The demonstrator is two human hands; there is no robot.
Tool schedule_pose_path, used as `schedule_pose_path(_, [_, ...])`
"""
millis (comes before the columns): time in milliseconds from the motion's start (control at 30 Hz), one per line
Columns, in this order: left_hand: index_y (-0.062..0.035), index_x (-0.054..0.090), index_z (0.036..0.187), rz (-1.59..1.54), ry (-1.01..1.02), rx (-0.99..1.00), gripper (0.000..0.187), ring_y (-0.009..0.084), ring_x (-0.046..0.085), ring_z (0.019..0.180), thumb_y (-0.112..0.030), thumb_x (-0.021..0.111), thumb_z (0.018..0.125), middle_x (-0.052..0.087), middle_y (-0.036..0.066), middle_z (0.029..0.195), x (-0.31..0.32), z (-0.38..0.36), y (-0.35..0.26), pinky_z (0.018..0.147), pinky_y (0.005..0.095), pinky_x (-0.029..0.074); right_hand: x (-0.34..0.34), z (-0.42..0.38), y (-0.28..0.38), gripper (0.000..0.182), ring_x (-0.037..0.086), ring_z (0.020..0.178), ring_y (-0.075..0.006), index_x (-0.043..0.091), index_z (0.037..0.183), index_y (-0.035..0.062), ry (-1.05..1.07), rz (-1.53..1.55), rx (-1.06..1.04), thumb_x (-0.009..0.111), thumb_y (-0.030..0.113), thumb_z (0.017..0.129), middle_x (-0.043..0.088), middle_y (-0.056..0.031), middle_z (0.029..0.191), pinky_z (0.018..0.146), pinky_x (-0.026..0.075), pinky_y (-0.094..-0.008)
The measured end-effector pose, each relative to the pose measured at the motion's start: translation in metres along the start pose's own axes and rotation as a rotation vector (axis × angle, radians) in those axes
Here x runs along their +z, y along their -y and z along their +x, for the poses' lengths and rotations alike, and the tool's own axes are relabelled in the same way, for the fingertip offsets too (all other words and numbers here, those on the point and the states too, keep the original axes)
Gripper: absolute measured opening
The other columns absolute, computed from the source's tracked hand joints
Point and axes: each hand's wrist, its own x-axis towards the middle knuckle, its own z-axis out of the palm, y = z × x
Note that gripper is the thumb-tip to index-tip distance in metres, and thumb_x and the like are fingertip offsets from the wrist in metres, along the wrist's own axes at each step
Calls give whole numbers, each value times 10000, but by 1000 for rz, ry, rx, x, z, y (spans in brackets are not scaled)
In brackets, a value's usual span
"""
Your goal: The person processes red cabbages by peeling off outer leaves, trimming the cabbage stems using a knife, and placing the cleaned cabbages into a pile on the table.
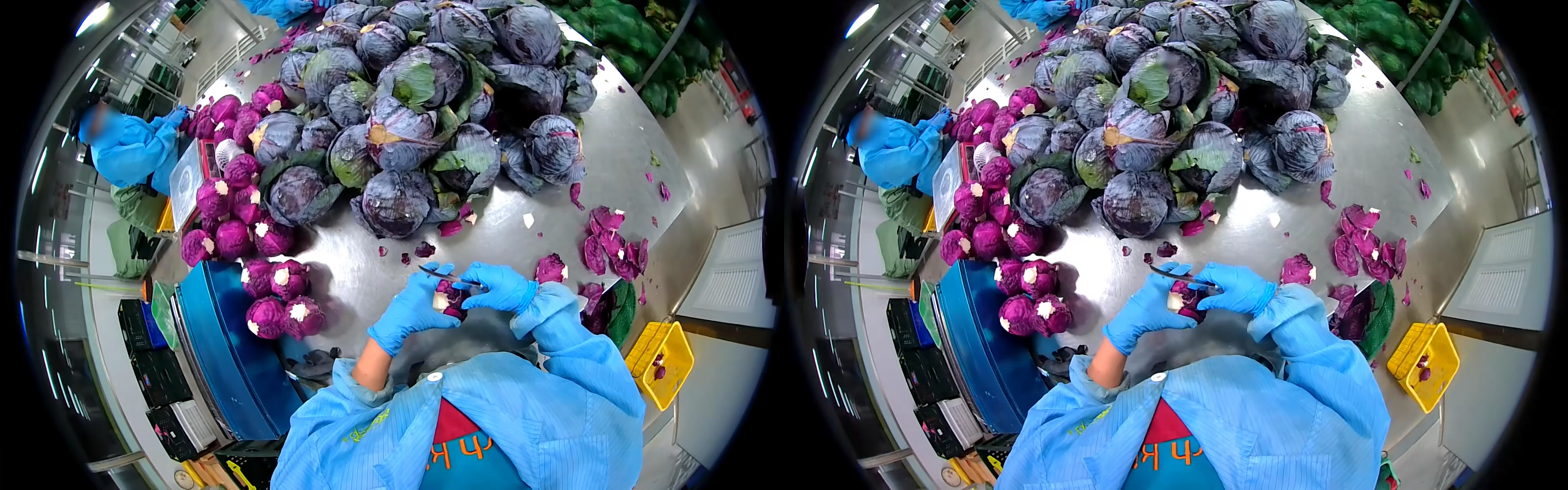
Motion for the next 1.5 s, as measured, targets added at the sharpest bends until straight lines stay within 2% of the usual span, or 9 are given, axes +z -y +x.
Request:
schedule_pose_path(267, [-41, 518, 1286, 19, -21, 40, 914, 377, 492, 1198, -424, 870, 535, 519, 195, 1272, 6, -2, 9, 1029, 431, 411, -5, 3, -1, 375, 625, 912, -259, 607, 1152, 145, 52, -103, -57, 734, 260, 818, 591, -55, 1060, 779, 504, -356])
schedule_pose_path(433, [-110, 459, 1349, 101, 109, 34, 943, 446, 500, 1126, -423, 846, 547, 458, 231, 1304, 2, 5, 5, 960, 480, 445, -13, 4, 10, 372, 627, 943, -278, 611, 1171, 177, 179, -279, -106, 712, 258, 823, 605, -59, 1100, 795, 508, -372])
schedule_pose_path(533, [-119, 422, 1388, 144, 190, -38, 1013, 461, 489, 1144, -420, 862, 525, 423, 248, 1344, -6, 8, -11, 989, 486, 426, -16, 3, 13, 381, 630, 942, -288, 614, 1186, 182, 262, -203, 19, 705, 244, 822, 616, -69, 1103, 801, 511, -376])
schedule_pose_path(667, [-123, 414, 1401, 152, 192, -58, 1038, 466, 483, 1159, -423, 871, 518, 418, 256, 1354, -2, 6, -7, 1001, 492, 415, -4, -5, 2, 294, 631, 855, -308, 622, 1095, 162, 118, -202, -65, 696, 263, 829, 617, -73, 994, 742, 516, -388])
schedule_pose_path(933, [-111, 424, 1395, 114, 111, -57, 1030, 446, 476, 1183, -440, 871, 528, 421, 239, 1356, -1, 2, 1, 1013, 478, 408, 43, -32, -5, 202, 608, 626, -273, 576, 866, 139, -303, -612, -137, 681, 309, 834, 553, -56, 804, 496, 482, -389])
schedule_pose_path(1133, [-94, 432, 1387, 63, 62, -73, 1027, 426, 474, 1188, -452, 872, 532, 452, 222, 1333, 5, 2, 8, 1036, 462, 382, 51, -32, 8, 147, 604, 583, -263, 583, 867, 144, -527, -445, -181, 695, 209, 798, 567, -26, 803, 493, 485, -372])
schedule_pose_path(1333, [-79, 450, 1371, 113, 27, -50, 997, 418, 482, 1185, -434, 867, 538, 472, 217, 1318, 8, 1, 9, 1030, 456, 384, 62, -42, -3, 164, 649, 661, -247, 602, 885, 117, -533, -482, -234, 705, 162, 766, 640, -36, 872, 547, 518, -359])
schedule_pose_path(1433, [-97, 428, 1390, 70, 48, -106, 1022, 453, 479, 1154, -431, 864, 527, 439, 238, 1333, 7, 1, 3, 1004, 484, 415, 71, -41, 3, 207, 665, 678, -242, 616, 892, 119, -693, -108, -134, 728, 103, 718, 671, -54, 885, 556, 521, -340])
schedule_pose_path(1500, [-109, 412, 1402, 55, 56, -113, 1040, 470, 476, 1139, -429, 863, 521, 422, 248, 1342, 6, 2, 4, 990, 500, 432, 78, -41, 1, 240, 667, 682, -243, 620, 894, 115, -727, -119, -167, 735, 60, 690, 673, -61, 872, 561, 519, -338])
